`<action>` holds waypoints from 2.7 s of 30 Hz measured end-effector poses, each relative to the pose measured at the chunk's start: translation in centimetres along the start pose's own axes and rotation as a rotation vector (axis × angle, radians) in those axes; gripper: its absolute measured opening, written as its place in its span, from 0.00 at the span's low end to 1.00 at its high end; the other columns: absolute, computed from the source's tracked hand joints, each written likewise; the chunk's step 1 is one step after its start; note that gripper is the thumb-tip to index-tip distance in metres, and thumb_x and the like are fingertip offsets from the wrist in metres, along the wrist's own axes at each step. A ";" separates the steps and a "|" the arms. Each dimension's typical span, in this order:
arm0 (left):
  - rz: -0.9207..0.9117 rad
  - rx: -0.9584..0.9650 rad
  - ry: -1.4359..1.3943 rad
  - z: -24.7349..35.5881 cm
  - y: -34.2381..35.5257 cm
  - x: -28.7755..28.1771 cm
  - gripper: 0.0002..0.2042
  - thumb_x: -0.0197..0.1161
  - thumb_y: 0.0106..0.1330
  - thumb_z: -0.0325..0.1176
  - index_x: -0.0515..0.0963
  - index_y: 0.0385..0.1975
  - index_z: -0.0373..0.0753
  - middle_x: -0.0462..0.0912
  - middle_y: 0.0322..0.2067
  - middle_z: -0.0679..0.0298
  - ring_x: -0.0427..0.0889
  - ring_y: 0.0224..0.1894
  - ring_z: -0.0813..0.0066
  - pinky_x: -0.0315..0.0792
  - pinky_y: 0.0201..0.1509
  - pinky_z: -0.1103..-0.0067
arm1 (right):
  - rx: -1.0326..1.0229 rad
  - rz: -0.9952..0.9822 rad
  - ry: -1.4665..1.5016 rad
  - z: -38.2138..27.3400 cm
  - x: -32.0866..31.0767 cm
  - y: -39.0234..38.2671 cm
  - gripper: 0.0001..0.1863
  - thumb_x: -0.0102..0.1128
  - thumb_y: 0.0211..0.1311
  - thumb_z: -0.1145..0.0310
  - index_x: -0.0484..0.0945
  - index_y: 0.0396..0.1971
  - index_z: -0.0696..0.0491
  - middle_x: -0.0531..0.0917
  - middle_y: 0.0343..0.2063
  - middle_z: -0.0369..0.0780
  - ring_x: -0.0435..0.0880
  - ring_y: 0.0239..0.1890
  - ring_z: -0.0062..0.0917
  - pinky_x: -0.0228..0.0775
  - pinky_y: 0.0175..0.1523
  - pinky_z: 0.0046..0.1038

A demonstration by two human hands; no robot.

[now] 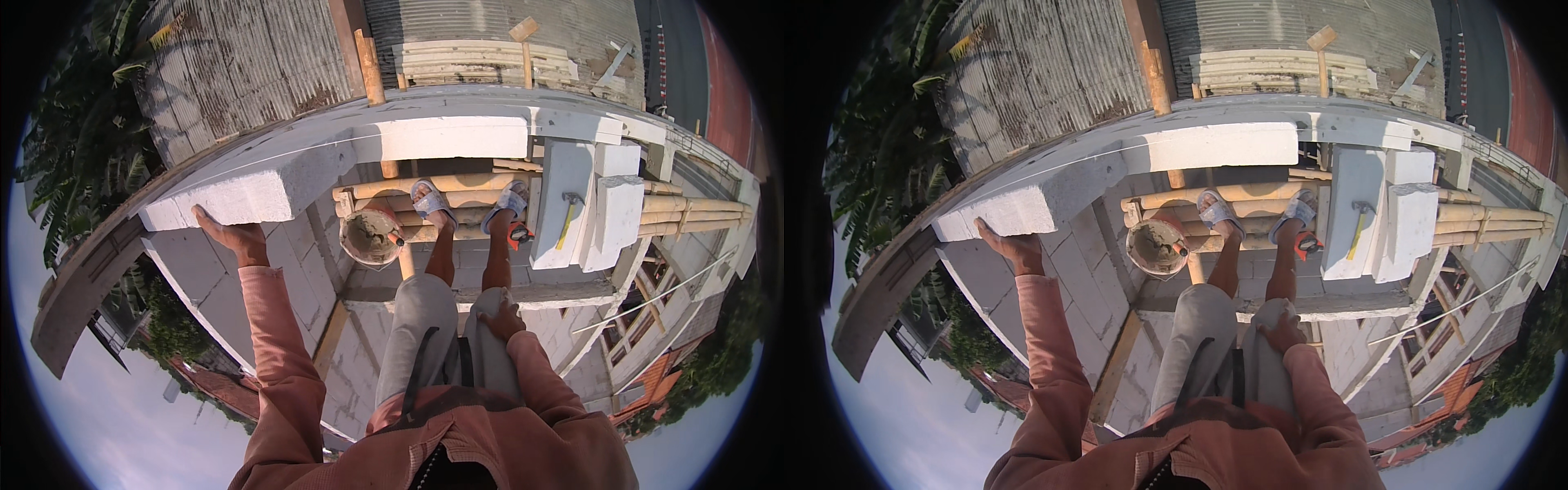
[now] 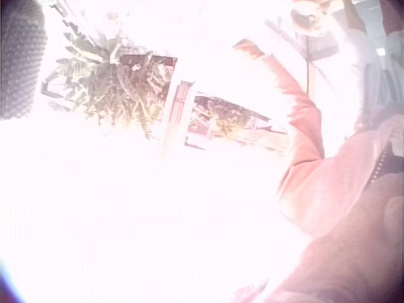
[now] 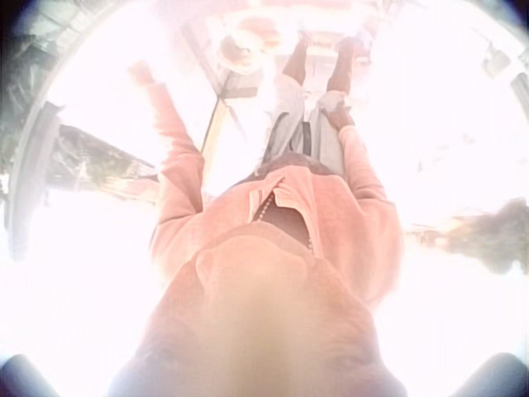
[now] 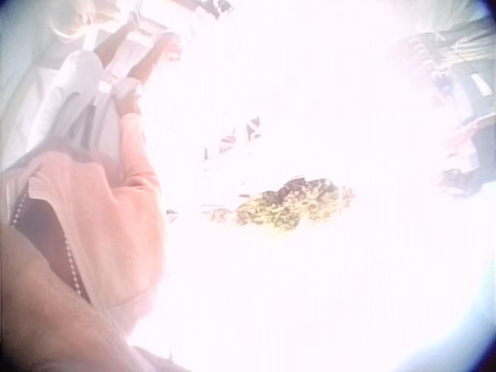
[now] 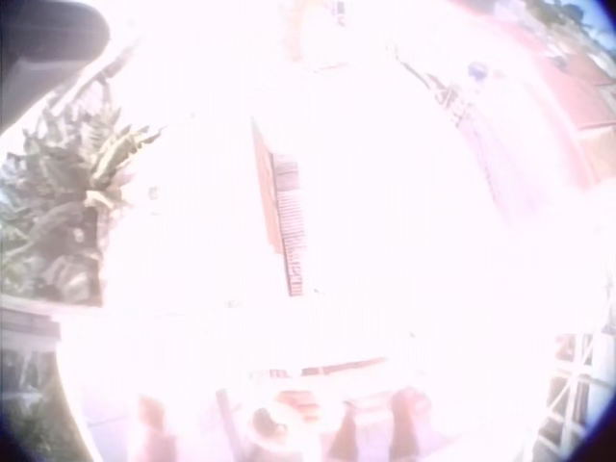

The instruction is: The person places a block onto a wall, saws the end of a block, and then places the cut piece into a gap in the block wall.

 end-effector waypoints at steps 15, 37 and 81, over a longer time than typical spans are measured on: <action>0.011 -0.077 0.052 0.7 -1.1 1.7 0.34 0.49 0.71 0.61 0.64 0.70 0.45 0.70 0.66 0.60 0.70 0.67 0.55 0.64 0.72 0.60 | 0.007 -0.011 0.076 -1.2 -1.7 -2.2 0.60 0.61 0.59 0.35 0.35 0.78 0.48 0.56 0.71 0.62 0.66 0.69 0.60 0.59 0.71 0.53; -0.072 -0.079 0.035 -0.8 3.3 -1.6 0.39 0.53 0.63 0.66 0.68 0.68 0.45 0.70 0.66 0.55 0.67 0.69 0.45 0.57 0.70 0.39 | 0.018 -0.020 0.295 -2.2 -0.7 -2.8 0.57 0.62 0.61 0.39 0.35 0.78 0.45 0.51 0.72 0.65 0.67 0.68 0.59 0.62 0.71 0.49; 0.092 -0.166 0.178 2.7 -3.7 2.0 0.44 0.55 0.67 0.66 0.52 0.75 0.46 0.54 0.73 0.55 0.56 0.73 0.53 0.57 0.73 0.52 | 0.046 0.013 0.124 -2.2 -0.9 -2.4 0.62 0.64 0.58 0.37 0.30 0.78 0.42 0.56 0.70 0.63 0.66 0.68 0.63 0.62 0.71 0.51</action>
Point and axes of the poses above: each hand's wrist, its own y-axis towards the middle knuckle, its own x-axis out of the palm, z = x × y, the point moved 4 cm from there along y, towards the middle knuckle
